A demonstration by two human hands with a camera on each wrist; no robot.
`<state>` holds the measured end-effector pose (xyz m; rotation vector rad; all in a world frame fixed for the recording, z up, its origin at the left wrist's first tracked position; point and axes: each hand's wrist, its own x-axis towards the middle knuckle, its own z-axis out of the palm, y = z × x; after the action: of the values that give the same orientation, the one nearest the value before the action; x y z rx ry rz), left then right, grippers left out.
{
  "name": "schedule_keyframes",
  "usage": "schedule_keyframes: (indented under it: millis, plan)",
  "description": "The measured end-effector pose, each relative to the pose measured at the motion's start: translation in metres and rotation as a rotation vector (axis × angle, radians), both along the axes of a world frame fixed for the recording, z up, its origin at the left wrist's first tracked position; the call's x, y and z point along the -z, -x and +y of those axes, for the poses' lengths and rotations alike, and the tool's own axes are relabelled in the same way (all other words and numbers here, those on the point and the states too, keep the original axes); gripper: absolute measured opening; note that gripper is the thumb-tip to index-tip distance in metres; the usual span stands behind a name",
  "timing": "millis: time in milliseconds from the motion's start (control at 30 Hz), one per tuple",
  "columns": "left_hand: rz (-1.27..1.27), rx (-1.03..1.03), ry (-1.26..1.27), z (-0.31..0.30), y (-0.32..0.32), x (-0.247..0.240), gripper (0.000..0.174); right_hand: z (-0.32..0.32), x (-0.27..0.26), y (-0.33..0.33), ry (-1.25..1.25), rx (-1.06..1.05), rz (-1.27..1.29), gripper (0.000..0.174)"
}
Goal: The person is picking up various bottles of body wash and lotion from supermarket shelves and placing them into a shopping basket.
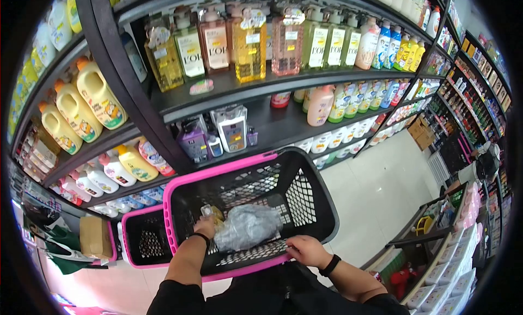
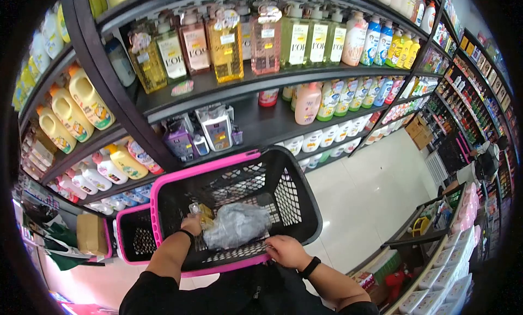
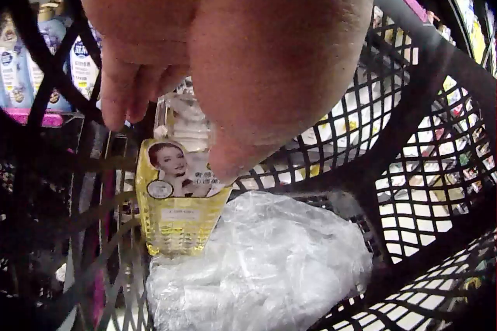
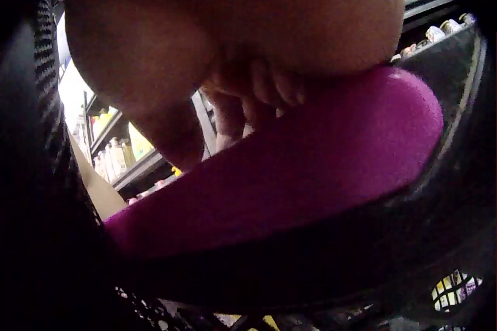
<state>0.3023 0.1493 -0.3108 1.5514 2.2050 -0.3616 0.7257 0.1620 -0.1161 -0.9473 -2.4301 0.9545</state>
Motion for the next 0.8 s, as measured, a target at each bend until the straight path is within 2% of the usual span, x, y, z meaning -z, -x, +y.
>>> schedule_keyframes:
  millis: [67,133,200,333,367,400,433,467,500,567,667,733,767,800]
  plan:
    - [0.028,0.026,0.097,0.005,-0.002,-0.018,0.046,0.005,-0.006,-0.004,0.012,-0.01,0.024,0.025]
    - [-0.021,0.109,-0.054,0.015,-0.006,-0.045,0.04,0.012,-0.008,-0.013,-0.029,-0.006,0.022,0.024]
    - [-0.141,0.249,-0.146,0.045,-0.01,-0.099,0.034,0.022,-0.011,-0.023,-0.066,0.037,0.036,0.023]
    - [-0.367,0.332,-0.911,0.125,-0.059,-0.269,0.022,0.033,0.006,-0.039,-0.1,0.094,0.02,0.021]
    - [-0.383,0.255,-1.023,0.14,-0.071,-0.313,0.018,0.035,0.007,-0.039,-0.088,0.093,0.042,0.021]
    - [-0.423,0.246,-1.155,0.163,-0.074,-0.344,0.018,0.034,0.009,-0.038,-0.073,0.091,0.063,0.022]
    - [-0.352,0.262,-1.278,0.184,-0.079,-0.377,0.017,0.034,0.01,-0.037,-0.078,0.09,0.054,0.022]
    - [-0.413,0.181,-1.372,0.203,-0.084,-0.402,0.021,0.033,0.01,-0.036,-0.076,0.106,0.057,0.023]
    - [-0.456,0.111,-1.49,0.232,-0.082,-0.411,0.027,0.033,0.012,-0.037,-0.074,0.116,0.048,0.023]
    - [-0.535,-0.005,-1.434,0.281,-0.077,-0.436,0.034,0.034,0.017,-0.038,-0.067,0.114,0.067,0.023]
    - [-0.344,-0.06,-1.532,0.348,-0.063,-0.423,0.053,0.033,0.024,-0.04,-0.103,0.087,0.056,0.022]
    - [-0.832,0.036,-1.432,0.349,-0.075,-0.432,0.06,0.032,0.024,-0.04,-0.127,0.075,0.064,0.022]
    - [-1.02,-0.079,-1.281,0.34,-0.086,-0.437,0.064,0.033,0.022,-0.04,-0.134,0.07,0.058,0.022]
    - [-1.059,-0.028,-1.29,0.355,-0.077,-0.425,0.064,0.032,0.019,-0.04,-0.137,0.068,0.054,0.022]
